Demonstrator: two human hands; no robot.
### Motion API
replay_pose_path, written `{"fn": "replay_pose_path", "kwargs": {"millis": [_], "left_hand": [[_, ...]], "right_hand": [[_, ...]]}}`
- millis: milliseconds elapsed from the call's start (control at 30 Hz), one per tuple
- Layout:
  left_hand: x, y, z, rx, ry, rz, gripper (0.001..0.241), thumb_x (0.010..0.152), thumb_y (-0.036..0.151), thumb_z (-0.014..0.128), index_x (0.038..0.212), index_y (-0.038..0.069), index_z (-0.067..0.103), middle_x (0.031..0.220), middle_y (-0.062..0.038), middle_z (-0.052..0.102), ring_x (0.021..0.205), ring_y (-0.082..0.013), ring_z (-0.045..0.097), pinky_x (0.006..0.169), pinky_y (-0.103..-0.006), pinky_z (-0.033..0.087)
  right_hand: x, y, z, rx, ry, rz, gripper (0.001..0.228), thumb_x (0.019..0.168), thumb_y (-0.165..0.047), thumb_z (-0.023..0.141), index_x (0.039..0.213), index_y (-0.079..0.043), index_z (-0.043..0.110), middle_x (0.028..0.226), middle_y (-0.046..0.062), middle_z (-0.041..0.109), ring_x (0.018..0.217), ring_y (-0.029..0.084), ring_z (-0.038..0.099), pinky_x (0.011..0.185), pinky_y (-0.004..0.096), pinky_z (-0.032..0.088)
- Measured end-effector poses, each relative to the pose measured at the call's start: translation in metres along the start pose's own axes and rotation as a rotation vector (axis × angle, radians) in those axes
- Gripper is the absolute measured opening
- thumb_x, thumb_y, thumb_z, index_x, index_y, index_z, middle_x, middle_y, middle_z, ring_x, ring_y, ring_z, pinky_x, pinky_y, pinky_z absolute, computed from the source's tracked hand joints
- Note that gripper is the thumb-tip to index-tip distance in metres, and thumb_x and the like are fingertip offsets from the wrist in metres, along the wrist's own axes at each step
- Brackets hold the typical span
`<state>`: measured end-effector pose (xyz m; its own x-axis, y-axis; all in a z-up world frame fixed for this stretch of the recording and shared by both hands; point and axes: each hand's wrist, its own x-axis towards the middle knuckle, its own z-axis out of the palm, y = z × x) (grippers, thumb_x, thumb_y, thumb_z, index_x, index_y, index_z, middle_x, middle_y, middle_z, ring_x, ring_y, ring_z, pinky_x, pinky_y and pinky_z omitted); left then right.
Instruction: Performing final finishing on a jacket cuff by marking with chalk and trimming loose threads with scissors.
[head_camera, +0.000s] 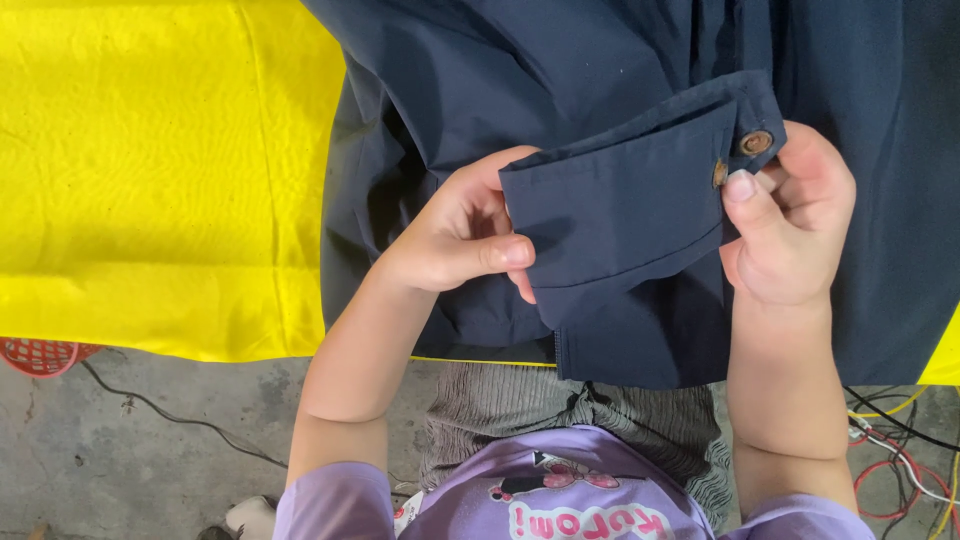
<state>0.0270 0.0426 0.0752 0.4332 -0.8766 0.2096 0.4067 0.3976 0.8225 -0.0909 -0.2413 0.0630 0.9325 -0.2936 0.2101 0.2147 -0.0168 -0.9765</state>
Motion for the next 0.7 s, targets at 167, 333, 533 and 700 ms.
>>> {"fn": "replay_pose_path", "kwargs": {"millis": [167, 333, 533, 700], "left_hand": [[0.007, -0.004, 0.011, 0.314, 0.382, 0.050, 0.043, 0.107, 0.023, 0.061, 0.141, 0.001, 0.046, 0.108, -0.009, 0.066, 0.096, -0.0205, 0.066, 0.089, -0.0338, 0.058], [0.019, 0.008, 0.013, 0.572, 0.606, 0.053, 0.041, 0.109, 0.036, 0.052, 0.137, 0.006, 0.054, 0.136, -0.007, 0.064, 0.128, -0.0251, 0.065, 0.117, -0.0354, 0.053], [0.019, 0.016, 0.015, 0.590, 0.655, 0.010, 0.044, 0.104, 0.044, 0.055, 0.130, 0.008, 0.057, 0.125, -0.005, 0.066, 0.117, -0.0215, 0.068, 0.106, -0.0312, 0.058], [0.021, 0.020, 0.017, 0.657, 0.731, -0.051, 0.050, 0.100, 0.050, 0.055, 0.131, 0.011, 0.056, 0.129, -0.005, 0.067, 0.117, -0.0235, 0.071, 0.106, -0.0307, 0.060]], "right_hand": [[-0.002, -0.006, -0.005, 0.101, -0.103, 0.005, 0.054, 0.097, -0.029, 0.073, 0.138, -0.002, 0.053, 0.102, 0.006, 0.062, 0.090, 0.011, 0.061, 0.083, 0.026, 0.052], [-0.011, -0.014, -0.007, 0.288, -0.223, 0.130, 0.070, 0.089, -0.016, 0.067, 0.149, 0.010, 0.042, 0.140, 0.031, 0.059, 0.130, 0.039, 0.065, 0.117, 0.052, 0.055], [-0.012, -0.022, -0.005, 0.420, -0.485, 0.109, 0.078, 0.092, -0.011, 0.064, 0.158, 0.012, 0.029, 0.141, 0.029, 0.059, 0.124, 0.032, 0.066, 0.103, 0.041, 0.053], [-0.017, -0.024, -0.006, 0.390, -0.506, 0.120, 0.077, 0.088, 0.005, 0.064, 0.157, 0.008, 0.030, 0.156, 0.030, 0.047, 0.145, 0.042, 0.055, 0.123, 0.049, 0.046]]}}
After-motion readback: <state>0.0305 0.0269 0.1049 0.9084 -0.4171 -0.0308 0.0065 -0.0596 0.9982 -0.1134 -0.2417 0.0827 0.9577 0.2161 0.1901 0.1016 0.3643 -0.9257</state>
